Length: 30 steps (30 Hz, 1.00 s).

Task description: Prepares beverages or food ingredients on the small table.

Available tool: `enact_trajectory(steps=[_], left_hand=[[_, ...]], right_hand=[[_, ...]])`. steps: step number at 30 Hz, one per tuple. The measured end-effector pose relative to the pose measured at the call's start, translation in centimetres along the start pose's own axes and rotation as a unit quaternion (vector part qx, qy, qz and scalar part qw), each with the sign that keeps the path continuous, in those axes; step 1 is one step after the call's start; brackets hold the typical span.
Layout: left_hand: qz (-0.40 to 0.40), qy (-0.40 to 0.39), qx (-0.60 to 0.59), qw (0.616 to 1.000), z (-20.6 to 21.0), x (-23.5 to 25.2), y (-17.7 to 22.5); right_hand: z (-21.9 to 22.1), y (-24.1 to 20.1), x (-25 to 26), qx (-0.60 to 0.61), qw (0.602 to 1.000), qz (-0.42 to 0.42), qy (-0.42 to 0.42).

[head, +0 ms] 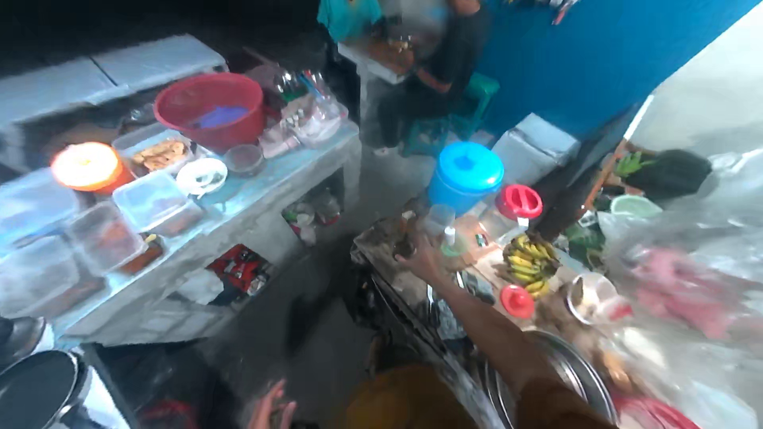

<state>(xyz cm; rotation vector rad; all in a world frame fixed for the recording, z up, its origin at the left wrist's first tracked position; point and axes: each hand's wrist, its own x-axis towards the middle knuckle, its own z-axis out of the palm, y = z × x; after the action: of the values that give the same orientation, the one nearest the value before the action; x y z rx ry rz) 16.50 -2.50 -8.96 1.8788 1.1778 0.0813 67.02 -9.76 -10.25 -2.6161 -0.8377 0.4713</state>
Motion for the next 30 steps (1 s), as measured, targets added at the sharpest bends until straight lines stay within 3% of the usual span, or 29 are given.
enact_trajectory(steps=[5, 11, 14, 16, 19, 23, 30], left_hand=[[-0.004, -0.059, 0.029, 0.998, 3.6, 0.5, 2.7], [0.025, -0.093, 0.040, 0.995, 5.8, 3.3, 5.7], [0.006, -0.116, 0.047, 0.992, 7.2, 6.7, 6.9], [0.039, -0.107, 0.048, 0.992, 8.5, 9.6, 8.4], [0.094, -0.102, 0.024, 0.990, 10.4, 14.0, 13.4], [0.111, -0.151, 0.010, 0.982, 14.0, 20.1, 18.7], [0.056, -0.210, 0.020, 0.976, 19.6, 27.4, 21.6]], right_hand=[[3.3, 2.4, 1.2, -0.017, 0.998, 0.048, -0.040], [4.0, 2.9, 1.4, 0.016, 0.998, 0.050, -0.031], [4.3, 3.5, 1.6, 0.040, 0.998, 0.034, -0.032], [3.8, 3.5, 2.0, 0.060, 0.998, 0.006, -0.015], [1.6, 2.4, 3.2, 0.045, 0.998, -0.024, -0.026], [0.8, 2.6, 4.1, -0.005, 0.997, -0.059, -0.055], [0.3, 2.7, 2.2, -0.021, 0.985, -0.158, 0.067]])
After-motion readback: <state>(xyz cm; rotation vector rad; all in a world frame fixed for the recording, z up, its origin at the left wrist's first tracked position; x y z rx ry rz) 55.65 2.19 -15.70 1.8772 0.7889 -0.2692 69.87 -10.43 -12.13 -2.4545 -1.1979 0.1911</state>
